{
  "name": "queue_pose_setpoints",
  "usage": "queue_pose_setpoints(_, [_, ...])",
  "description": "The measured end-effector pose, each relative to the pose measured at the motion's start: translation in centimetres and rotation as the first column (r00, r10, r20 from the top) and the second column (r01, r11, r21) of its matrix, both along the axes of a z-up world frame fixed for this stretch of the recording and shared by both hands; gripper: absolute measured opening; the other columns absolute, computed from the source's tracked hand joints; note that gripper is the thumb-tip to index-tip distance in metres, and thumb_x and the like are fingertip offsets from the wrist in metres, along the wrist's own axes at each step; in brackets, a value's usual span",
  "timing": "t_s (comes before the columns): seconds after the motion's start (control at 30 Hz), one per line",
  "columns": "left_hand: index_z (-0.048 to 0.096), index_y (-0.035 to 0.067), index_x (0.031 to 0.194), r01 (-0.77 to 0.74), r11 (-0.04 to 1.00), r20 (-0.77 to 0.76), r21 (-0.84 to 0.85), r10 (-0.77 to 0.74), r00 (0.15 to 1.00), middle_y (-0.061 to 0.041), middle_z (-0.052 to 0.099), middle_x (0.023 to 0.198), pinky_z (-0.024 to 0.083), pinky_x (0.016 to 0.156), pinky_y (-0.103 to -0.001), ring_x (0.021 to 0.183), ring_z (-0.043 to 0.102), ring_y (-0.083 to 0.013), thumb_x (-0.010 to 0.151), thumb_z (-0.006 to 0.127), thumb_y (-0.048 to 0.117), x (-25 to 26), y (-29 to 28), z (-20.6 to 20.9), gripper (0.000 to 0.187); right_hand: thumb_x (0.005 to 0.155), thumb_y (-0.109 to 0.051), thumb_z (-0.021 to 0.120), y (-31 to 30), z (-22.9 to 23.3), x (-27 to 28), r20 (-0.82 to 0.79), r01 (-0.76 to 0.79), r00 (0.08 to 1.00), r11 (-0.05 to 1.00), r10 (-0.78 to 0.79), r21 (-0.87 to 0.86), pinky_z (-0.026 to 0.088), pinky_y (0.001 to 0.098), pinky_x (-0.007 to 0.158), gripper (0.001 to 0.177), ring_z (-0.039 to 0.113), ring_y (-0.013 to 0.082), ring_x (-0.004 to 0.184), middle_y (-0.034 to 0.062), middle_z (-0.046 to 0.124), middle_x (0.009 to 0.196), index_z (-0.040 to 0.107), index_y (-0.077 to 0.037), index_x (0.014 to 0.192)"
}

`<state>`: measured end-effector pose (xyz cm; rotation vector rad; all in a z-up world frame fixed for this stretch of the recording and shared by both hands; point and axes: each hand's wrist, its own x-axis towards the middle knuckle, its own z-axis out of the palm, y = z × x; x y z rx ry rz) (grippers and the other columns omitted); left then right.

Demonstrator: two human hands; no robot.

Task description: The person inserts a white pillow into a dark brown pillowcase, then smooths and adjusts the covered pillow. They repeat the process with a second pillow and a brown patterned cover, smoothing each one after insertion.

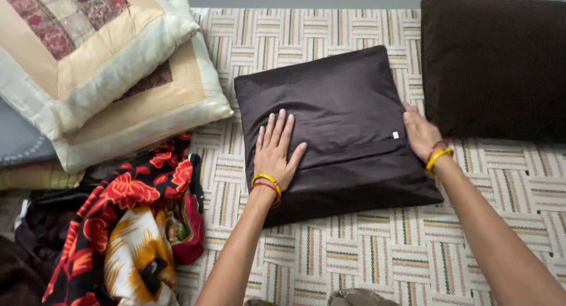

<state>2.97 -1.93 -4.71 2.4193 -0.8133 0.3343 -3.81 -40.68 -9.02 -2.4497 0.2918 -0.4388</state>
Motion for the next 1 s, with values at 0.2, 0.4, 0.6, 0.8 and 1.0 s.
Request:
queue_pose_setpoints(0.2, [0.033, 0.016, 0.163, -0.011, 1.000, 0.027, 0.015, 0.011, 1.000, -0.006, 0.025, 0.171, 0.015, 0.129, -0.046, 0.160, 0.019, -0.0263, 0.104, 0.050, 0.051, 0.0, 0.1, -0.7, 0.071, 0.100, -0.018, 0.075, 5.3, 4.4, -4.4, 0.149, 0.101, 0.985, 0.991, -0.087, -0.085, 0.056, 0.0350, 0.090, 0.012, 0.068, 0.0240, 0.101, 0.0141, 0.067, 0.114, 0.077, -0.011, 0.110])
queue_pose_setpoints(0.4, [0.032, 0.015, 0.163, -0.024, 0.999, 0.042, 0.033, 0.023, 0.999, -0.006, 0.025, 0.172, 0.015, 0.129, -0.045, 0.159, 0.019, -0.0262, 0.104, 0.048, 0.052, -0.1, 0.0, -0.6, 0.071, 0.089, -0.014, 0.077, 7.1, 7.6, -4.8, 0.052, -0.035, 0.998, 0.992, 0.029, 0.122, 0.055, 0.0319, 0.089, 0.023, 0.071, 0.0165, 0.094, 0.0059, 0.075, 0.101, 0.076, -0.012, 0.112])
queue_pose_setpoints(0.6, [0.032, 0.015, 0.163, -0.027, 0.999, 0.038, 0.029, 0.026, 0.999, -0.006, 0.025, 0.171, 0.015, 0.129, -0.045, 0.159, 0.019, -0.0258, 0.104, 0.047, 0.052, -0.2, 0.0, -0.6, 0.071, 0.091, -0.016, 0.073, 6.4, 8.4, -4.0, -0.016, -0.246, 0.968, 0.962, 0.249, 0.118, 0.052, 0.0339, 0.087, 0.022, 0.066, 0.0176, 0.089, 0.0053, 0.072, 0.095, 0.074, -0.009, 0.112])
queue_pose_setpoints(0.8, [0.032, 0.015, 0.162, -0.031, 0.999, 0.038, 0.036, 0.029, 0.999, -0.006, 0.025, 0.171, 0.015, 0.129, -0.045, 0.159, 0.019, -0.0258, 0.104, 0.048, 0.052, -0.1, -0.1, -0.9, 0.071, 0.101, -0.028, 0.071, 7.2, 6.2, -2.4, 0.100, -0.097, 0.981, 0.868, 0.166, -0.487, 0.048, 0.0437, 0.089, 0.035, 0.061, 0.0286, 0.095, 0.0082, 0.067, 0.099, 0.064, -0.010, 0.130])
queue_pose_setpoints(1.0, [0.033, 0.016, 0.162, -0.033, 0.999, 0.031, 0.022, 0.032, 0.999, -0.006, 0.026, 0.171, 0.015, 0.129, -0.045, 0.159, 0.019, -0.0262, 0.103, 0.048, 0.052, -0.1, 0.1, -0.7, 0.071, 0.103, -0.032, 0.067, 10.5, 7.0, -3.4, 0.266, 0.137, 0.964, 0.889, -0.017, -0.438, 0.047, 0.0487, 0.104, 0.045, 0.058, 0.0357, 0.119, 0.0187, 0.058, 0.129, 0.057, -0.004, 0.137])
